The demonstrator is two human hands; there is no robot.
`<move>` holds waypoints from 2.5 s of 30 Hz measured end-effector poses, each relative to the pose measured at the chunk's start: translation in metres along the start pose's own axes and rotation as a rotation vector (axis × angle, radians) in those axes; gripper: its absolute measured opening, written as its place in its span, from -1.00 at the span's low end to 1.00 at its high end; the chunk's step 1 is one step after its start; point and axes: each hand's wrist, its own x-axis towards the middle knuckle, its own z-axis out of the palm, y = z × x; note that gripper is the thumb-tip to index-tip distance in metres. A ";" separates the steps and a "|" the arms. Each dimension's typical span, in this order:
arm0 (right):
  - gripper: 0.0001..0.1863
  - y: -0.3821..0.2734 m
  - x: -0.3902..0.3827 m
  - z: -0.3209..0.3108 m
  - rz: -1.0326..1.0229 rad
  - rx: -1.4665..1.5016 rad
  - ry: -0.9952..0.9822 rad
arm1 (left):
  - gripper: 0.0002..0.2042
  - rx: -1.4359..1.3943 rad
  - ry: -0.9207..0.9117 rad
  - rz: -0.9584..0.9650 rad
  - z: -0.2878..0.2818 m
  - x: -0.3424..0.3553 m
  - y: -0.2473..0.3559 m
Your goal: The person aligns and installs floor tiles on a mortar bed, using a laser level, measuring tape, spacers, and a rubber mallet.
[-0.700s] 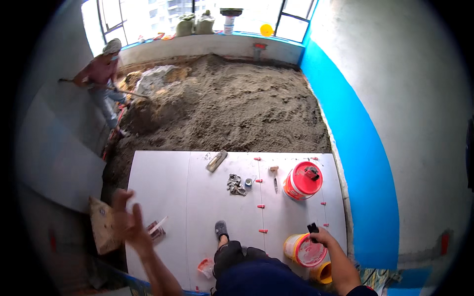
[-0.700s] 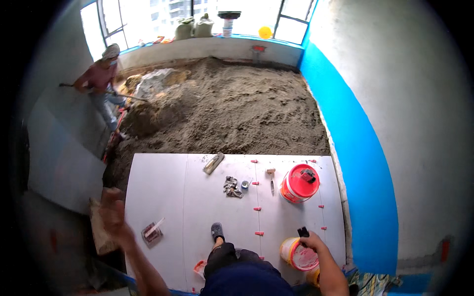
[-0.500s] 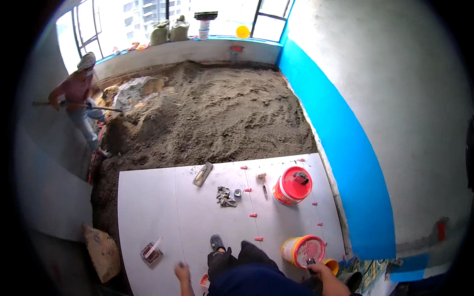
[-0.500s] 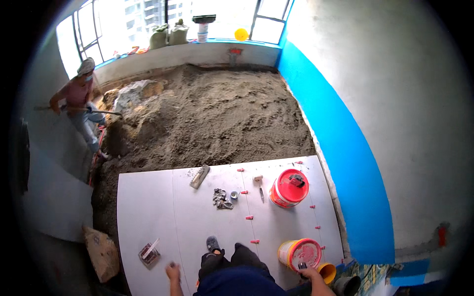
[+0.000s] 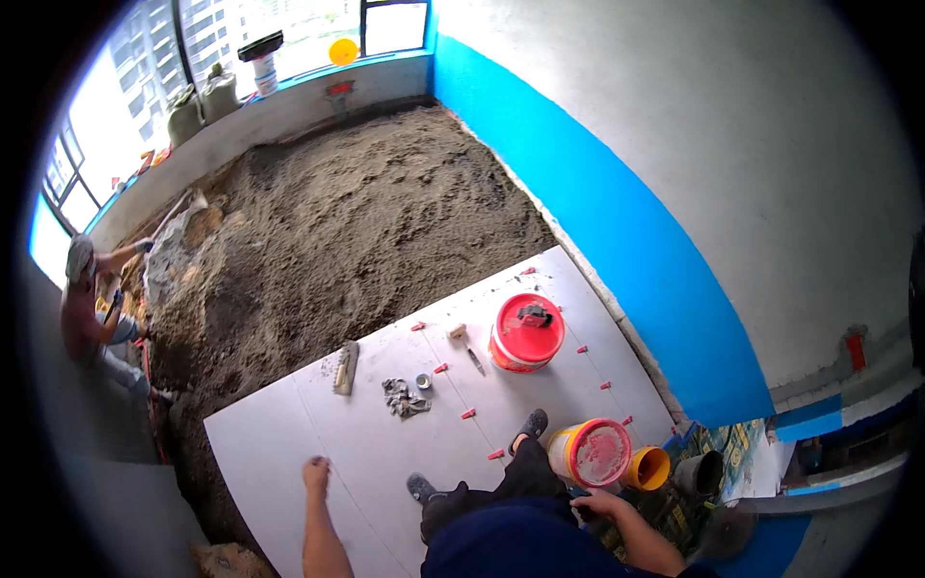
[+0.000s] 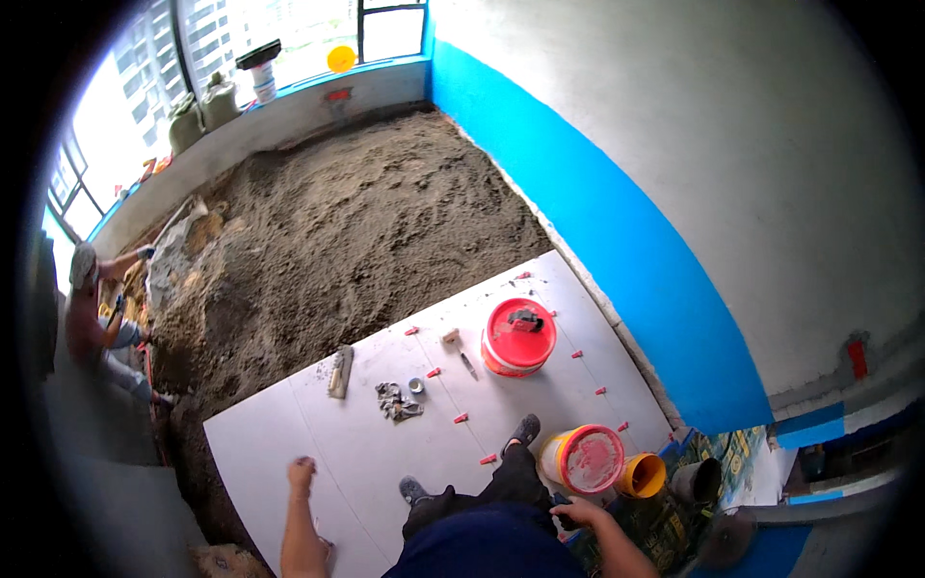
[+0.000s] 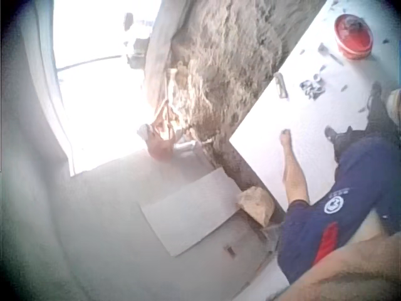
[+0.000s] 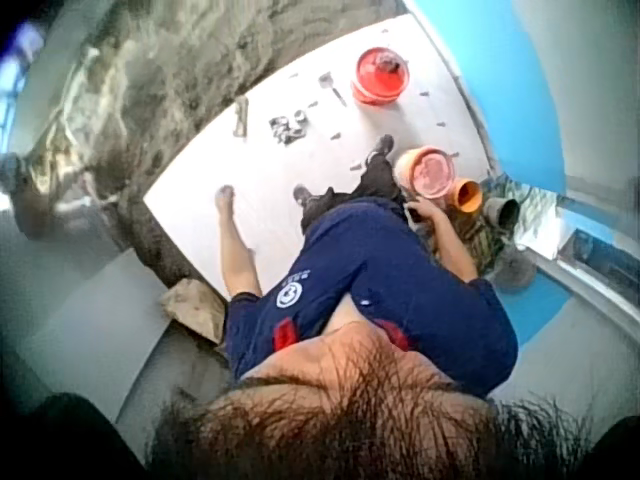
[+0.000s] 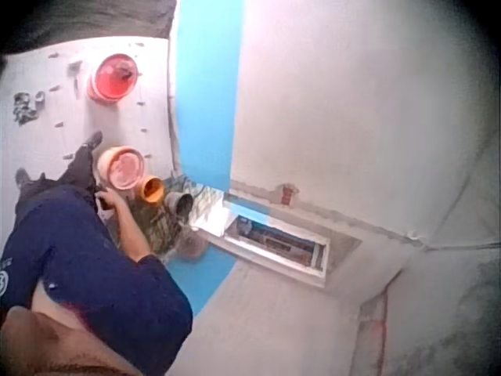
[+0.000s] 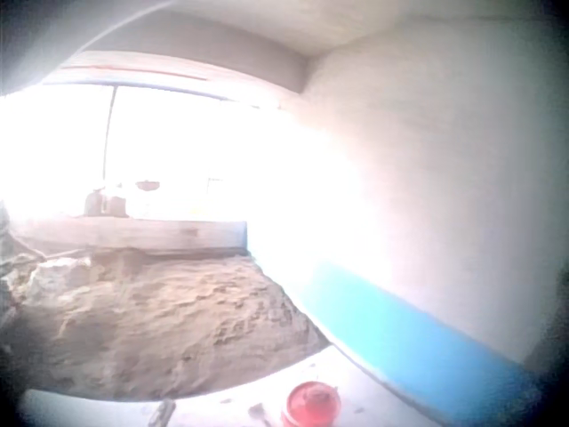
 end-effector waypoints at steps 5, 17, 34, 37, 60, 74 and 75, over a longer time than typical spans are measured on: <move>-0.42 -0.042 0.019 -0.046 -0.040 0.074 0.144 | -0.72 -0.117 0.038 0.068 0.025 0.032 0.130; -0.63 -0.005 0.074 -0.325 0.330 0.483 0.357 | -0.68 0.453 -0.483 -0.142 0.430 -0.136 0.220; -0.70 0.006 0.131 -0.438 0.252 0.375 0.299 | -0.54 0.660 -0.432 0.062 0.667 -0.072 0.418; -0.71 -0.031 0.145 -0.435 0.270 0.295 0.241 | -0.48 0.605 -0.472 -0.102 0.672 -0.082 0.405; -0.67 -0.499 0.237 -0.675 -0.042 -0.149 0.263 | -0.27 0.602 -0.133 -0.412 0.827 0.040 0.480; -0.47 -0.644 0.437 -0.631 -0.318 -0.781 -0.017 | -0.50 1.323 -0.422 0.529 0.864 0.075 0.395; -0.48 -0.638 0.450 -0.631 -0.287 -0.751 -0.038 | -0.52 1.334 -0.420 0.561 0.864 0.083 0.394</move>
